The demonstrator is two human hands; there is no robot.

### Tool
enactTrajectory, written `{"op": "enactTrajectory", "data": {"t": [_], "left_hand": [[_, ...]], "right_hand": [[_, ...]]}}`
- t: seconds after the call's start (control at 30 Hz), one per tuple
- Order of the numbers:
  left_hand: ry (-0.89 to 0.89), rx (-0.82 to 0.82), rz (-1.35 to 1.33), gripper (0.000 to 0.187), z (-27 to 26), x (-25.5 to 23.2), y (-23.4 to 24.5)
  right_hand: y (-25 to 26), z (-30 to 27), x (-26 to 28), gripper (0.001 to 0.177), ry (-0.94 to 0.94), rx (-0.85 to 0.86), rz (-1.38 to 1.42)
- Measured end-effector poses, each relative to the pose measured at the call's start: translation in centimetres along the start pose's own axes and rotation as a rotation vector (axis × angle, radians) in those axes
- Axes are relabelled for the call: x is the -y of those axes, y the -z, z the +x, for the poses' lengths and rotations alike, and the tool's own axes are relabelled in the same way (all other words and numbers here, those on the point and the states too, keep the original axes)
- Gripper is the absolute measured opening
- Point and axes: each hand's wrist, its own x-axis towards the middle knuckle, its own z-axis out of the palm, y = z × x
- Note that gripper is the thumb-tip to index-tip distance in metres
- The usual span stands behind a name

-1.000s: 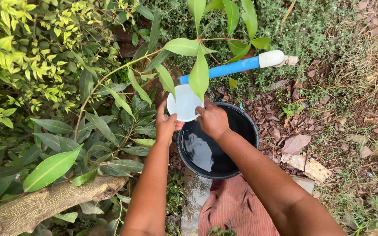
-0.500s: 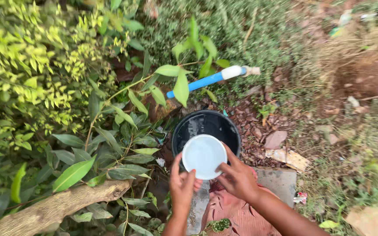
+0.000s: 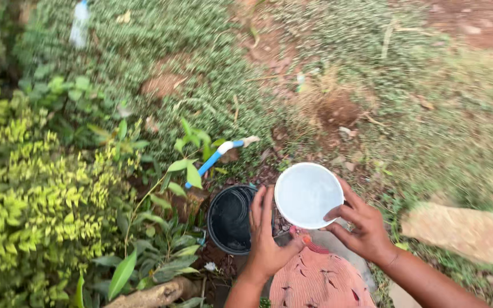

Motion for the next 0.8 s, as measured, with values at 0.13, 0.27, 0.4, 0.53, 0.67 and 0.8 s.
{"op": "enactTrajectory", "data": {"t": [0.13,0.27,0.4,0.53,0.67,0.8], "left_hand": [[-0.172,0.111,-0.037,0.121,1.1,-6.0,-0.2],[-0.327,0.254,-0.057,0.126,0.9,-11.2,-1.0],[-0.25,0.466,-0.41,0.132,-0.4,-15.3,-2.4],[-0.394,0.54,-0.359,0.132,-1.5,-17.4,-5.3],[-0.452,0.718,-0.37,0.137,-1.8,-19.9,-9.3],[-0.538,0.871,-0.453,0.135,-2.4,-23.5,-14.1]], "right_hand": [[5.7,-3.1,4.6,0.023,0.019,-0.128,0.008],[9.1,-7.5,8.7,0.022,0.001,-0.253,0.017],[11.5,-12.3,12.4,0.021,-0.047,-0.353,0.113],[13.8,-17.0,14.5,0.018,-0.1,-0.425,0.095],[15.9,-20.5,15.5,0.018,-0.207,-0.595,-0.048],[18.7,-24.7,15.6,0.018,-0.321,-0.744,-0.061]]}}
